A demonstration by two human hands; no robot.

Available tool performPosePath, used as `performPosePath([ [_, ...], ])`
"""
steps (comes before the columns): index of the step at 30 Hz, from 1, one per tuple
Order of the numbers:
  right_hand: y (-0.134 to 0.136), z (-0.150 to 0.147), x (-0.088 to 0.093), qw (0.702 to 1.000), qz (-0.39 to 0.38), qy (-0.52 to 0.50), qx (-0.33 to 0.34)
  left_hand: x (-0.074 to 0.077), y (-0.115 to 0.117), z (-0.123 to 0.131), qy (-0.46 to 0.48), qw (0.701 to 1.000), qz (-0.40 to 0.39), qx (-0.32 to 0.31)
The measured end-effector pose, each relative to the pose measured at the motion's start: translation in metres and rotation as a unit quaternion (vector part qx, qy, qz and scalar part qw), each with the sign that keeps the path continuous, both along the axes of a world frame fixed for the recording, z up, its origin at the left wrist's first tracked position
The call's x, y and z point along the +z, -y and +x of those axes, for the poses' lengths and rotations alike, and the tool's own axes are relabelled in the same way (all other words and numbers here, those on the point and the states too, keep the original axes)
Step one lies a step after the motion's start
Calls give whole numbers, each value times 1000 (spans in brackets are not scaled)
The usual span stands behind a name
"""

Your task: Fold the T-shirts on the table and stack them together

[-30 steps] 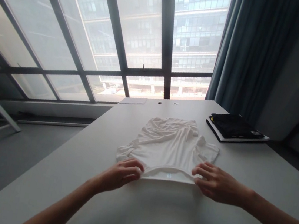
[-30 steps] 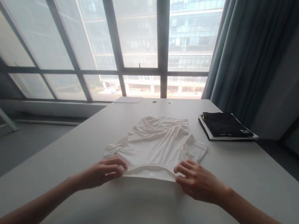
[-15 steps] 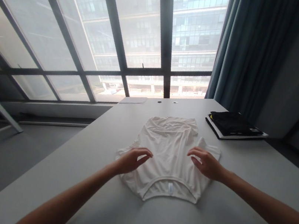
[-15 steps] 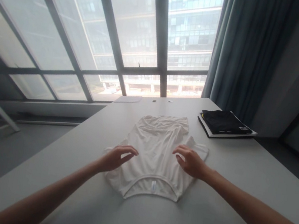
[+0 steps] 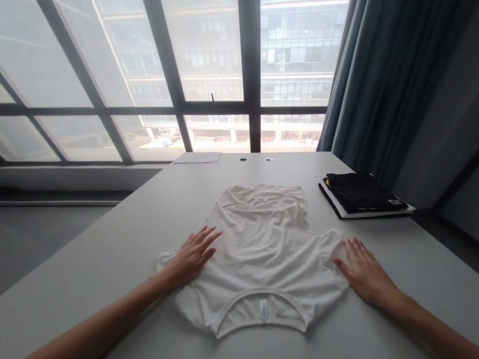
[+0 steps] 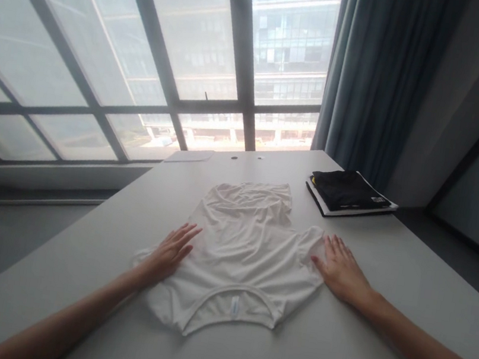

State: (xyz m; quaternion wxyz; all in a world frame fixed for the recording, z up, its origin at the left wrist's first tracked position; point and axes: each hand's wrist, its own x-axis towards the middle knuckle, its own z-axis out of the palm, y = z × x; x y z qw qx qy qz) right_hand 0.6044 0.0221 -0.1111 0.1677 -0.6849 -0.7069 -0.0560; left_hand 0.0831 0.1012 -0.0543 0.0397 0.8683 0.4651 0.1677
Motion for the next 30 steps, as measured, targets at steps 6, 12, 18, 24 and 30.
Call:
performPosePath([
  [6,31,6,6,999,7,13,-33,-8,15,-37,67,992,62,87],
  [12,47,15,8,999,0,22,-33,-28,31,-89,11,979,61,193],
  [18,52,-5,30,996,70,42,-29,4,60,-80,26,990,52,130],
  [24,19,-62,60,985,48,-9,168,22,61,-39,-47,999,-12,-22],
  [30,35,-66,30,975,-51,-14,217,17,81,-44,-136,987,-55,-58],
])
